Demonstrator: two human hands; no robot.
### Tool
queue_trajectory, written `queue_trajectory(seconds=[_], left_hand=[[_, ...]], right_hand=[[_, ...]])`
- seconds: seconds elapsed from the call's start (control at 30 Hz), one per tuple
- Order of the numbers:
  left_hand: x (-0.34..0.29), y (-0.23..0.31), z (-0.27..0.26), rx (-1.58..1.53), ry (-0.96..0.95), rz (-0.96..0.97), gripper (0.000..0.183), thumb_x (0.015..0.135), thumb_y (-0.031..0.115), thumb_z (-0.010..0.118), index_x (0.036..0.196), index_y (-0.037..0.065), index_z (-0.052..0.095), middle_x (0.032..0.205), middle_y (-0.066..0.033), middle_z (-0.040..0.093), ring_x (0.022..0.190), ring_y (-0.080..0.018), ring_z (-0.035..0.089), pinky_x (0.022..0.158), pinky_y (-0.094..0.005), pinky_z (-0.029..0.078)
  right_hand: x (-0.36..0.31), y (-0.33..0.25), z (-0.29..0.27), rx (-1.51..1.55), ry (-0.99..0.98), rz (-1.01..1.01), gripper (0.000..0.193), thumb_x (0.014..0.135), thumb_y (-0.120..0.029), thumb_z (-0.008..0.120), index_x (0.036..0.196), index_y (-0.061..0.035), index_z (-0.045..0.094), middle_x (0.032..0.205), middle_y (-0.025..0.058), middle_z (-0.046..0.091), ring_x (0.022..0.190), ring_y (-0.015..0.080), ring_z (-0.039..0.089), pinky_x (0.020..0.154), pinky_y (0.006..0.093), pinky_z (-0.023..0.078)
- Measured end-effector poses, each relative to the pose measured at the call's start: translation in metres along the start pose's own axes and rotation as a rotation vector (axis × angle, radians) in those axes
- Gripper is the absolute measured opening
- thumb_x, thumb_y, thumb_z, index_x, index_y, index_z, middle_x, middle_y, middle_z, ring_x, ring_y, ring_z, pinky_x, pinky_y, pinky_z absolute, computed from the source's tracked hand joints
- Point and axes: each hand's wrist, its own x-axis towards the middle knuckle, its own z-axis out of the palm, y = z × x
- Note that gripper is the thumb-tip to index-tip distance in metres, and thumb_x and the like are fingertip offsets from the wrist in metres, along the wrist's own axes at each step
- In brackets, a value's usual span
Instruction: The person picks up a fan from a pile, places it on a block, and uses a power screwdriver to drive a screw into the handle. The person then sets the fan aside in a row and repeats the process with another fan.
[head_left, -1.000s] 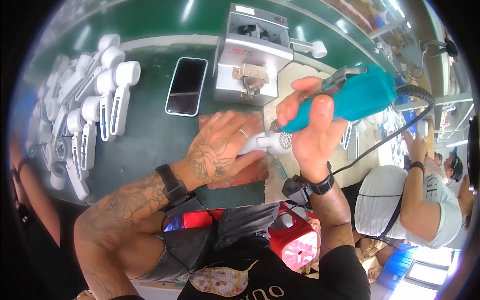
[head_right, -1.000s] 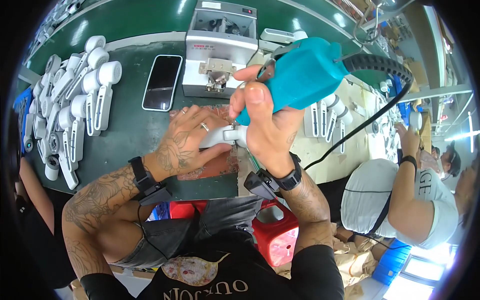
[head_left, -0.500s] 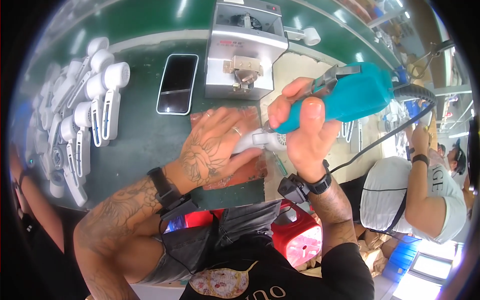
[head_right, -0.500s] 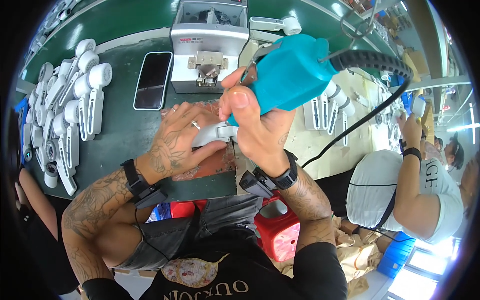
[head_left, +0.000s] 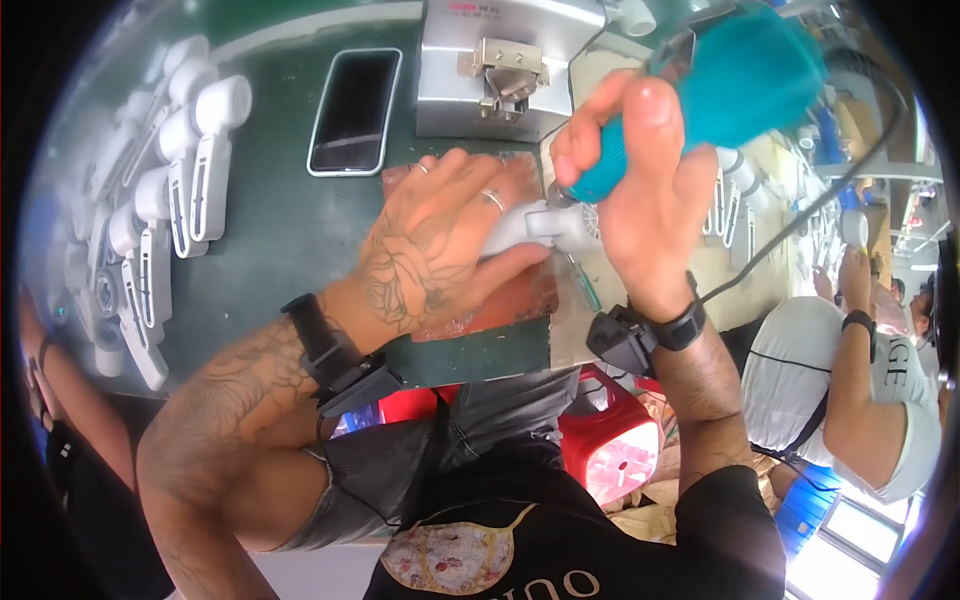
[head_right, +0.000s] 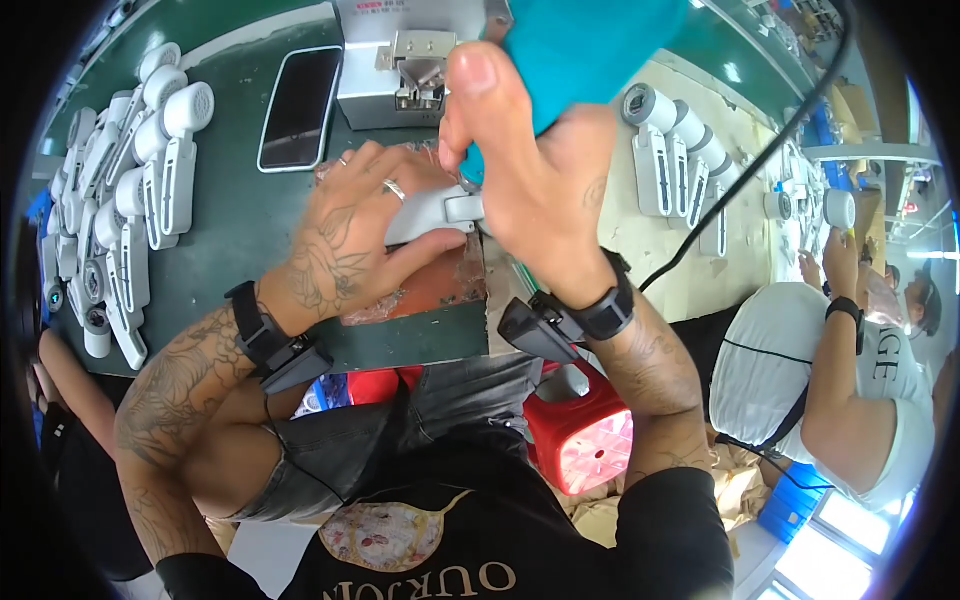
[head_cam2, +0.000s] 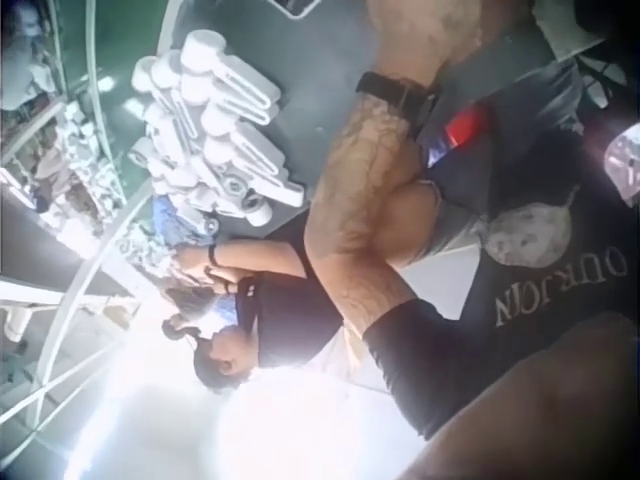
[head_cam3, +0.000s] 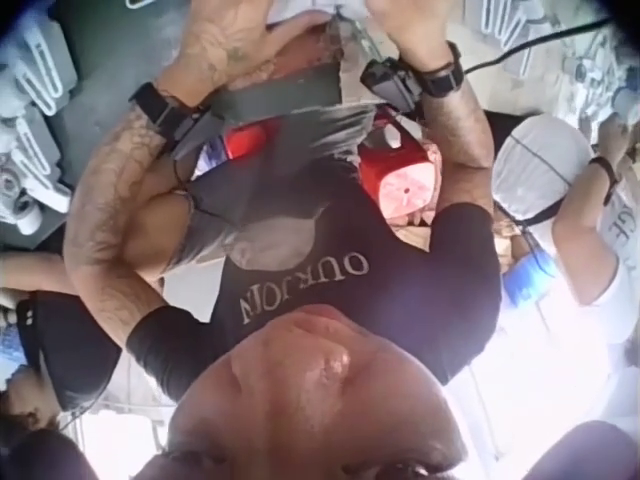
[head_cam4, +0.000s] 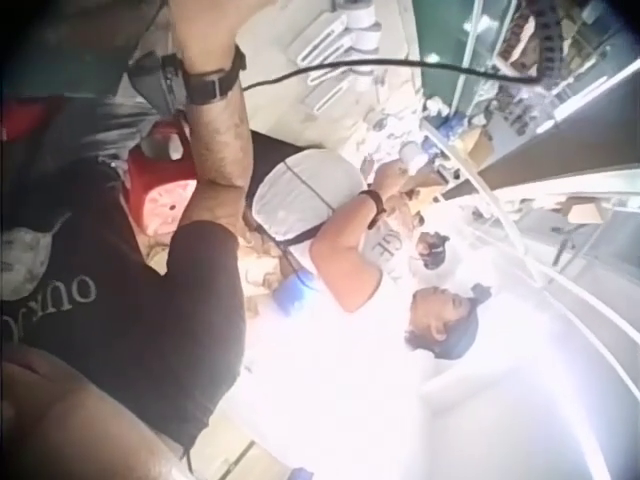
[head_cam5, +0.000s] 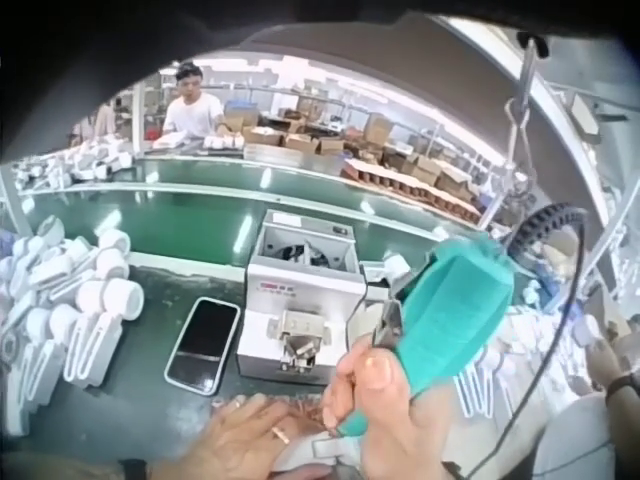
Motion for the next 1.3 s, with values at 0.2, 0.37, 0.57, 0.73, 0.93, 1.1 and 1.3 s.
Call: queue_trajectory(seconds=[0.2,0.37,0.57,0.73,0.93,1.1,1.3], left_hand=[[0.001,0.000,0.001,-0.002,-0.042,0.000,0.047,0.084,0.037,0.073,0.114,0.002,0.063,0.104,-0.0130,0.061,0.100,-0.0339,0.057,0.087,-0.0468,0.047],[0.004,0.000,0.001,-0.017,-0.011,-0.004,0.049,0.083,0.039,0.073,0.113,0.002,0.063,0.106,-0.0137,0.061,0.101,-0.0342,0.057,0.089,-0.0473,0.046],[0.002,-0.001,0.000,-0.004,-0.053,-0.012,0.047,0.086,0.036,0.069,0.118,0.003,0.061,0.107,-0.0135,0.061,0.102,-0.0339,0.057,0.090,-0.0482,0.046],[0.002,-0.001,-0.007,-0.069,-0.086,-0.034,0.046,0.090,0.031,0.064,0.126,0.003,0.058,0.112,-0.0134,0.059,0.105,-0.0336,0.055,0.093,-0.0477,0.044],[0.005,0.004,-0.010,-0.025,-0.129,0.002,0.045,0.093,0.027,0.062,0.131,0.003,0.055,0.115,-0.0128,0.056,0.108,-0.0332,0.053,0.095,-0.0472,0.042],[0.007,0.006,-0.011,-0.033,-0.136,-0.003,0.047,0.092,0.026,0.063,0.132,0.004,0.054,0.114,-0.0121,0.056,0.107,-0.0327,0.053,0.093,-0.0465,0.042],[0.008,0.004,-0.007,-0.020,-0.111,0.019,0.044,0.090,0.027,0.065,0.129,0.005,0.058,0.119,-0.0104,0.058,0.106,-0.0321,0.054,0.090,-0.0457,0.043]], right_hand=[[0.055,-0.020,0.016,-0.145,0.107,-0.208,0.041,0.106,-0.037,0.049,0.096,0.0008,0.060,0.068,0.0050,0.056,0.062,0.0135,0.056,0.057,0.0279,0.045],[0.076,-0.001,0.024,-0.036,0.008,-0.371,0.040,0.106,-0.034,0.052,0.087,-0.0001,0.062,0.064,0.0021,0.054,0.060,0.0098,0.054,0.055,0.0256,0.043],[0.060,-0.005,0.027,0.081,0.024,-0.121,0.034,0.105,-0.028,0.056,0.086,-0.0011,0.064,0.065,0.0031,0.058,0.060,0.0098,0.054,0.055,0.0268,0.043],[0.006,-0.026,-0.003,-0.048,-0.006,-0.169,0.055,0.103,-0.049,0.050,0.105,0.0054,0.057,0.068,0.0075,0.054,0.062,0.0186,0.056,0.059,0.0320,0.047],[-0.024,-0.016,-0.014,0.106,-0.008,-0.066,0.065,0.097,-0.057,0.057,0.109,0.0068,0.054,0.070,0.0086,0.055,0.063,0.0195,0.056,0.059,0.0328,0.046],[-0.027,-0.011,-0.013,0.125,0.020,-0.051,0.059,0.099,-0.052,0.056,0.108,0.0058,0.053,0.071,0.0093,0.056,0.064,0.0193,0.057,0.059,0.0330,0.047],[-0.027,0.008,-0.017,0.165,-0.054,-0.088,0.042,0.103,-0.041,0.053,0.099,0.0001,0.049,0.073,0.0099,0.057,0.064,0.0181,0.057,0.059,0.0332,0.047]])
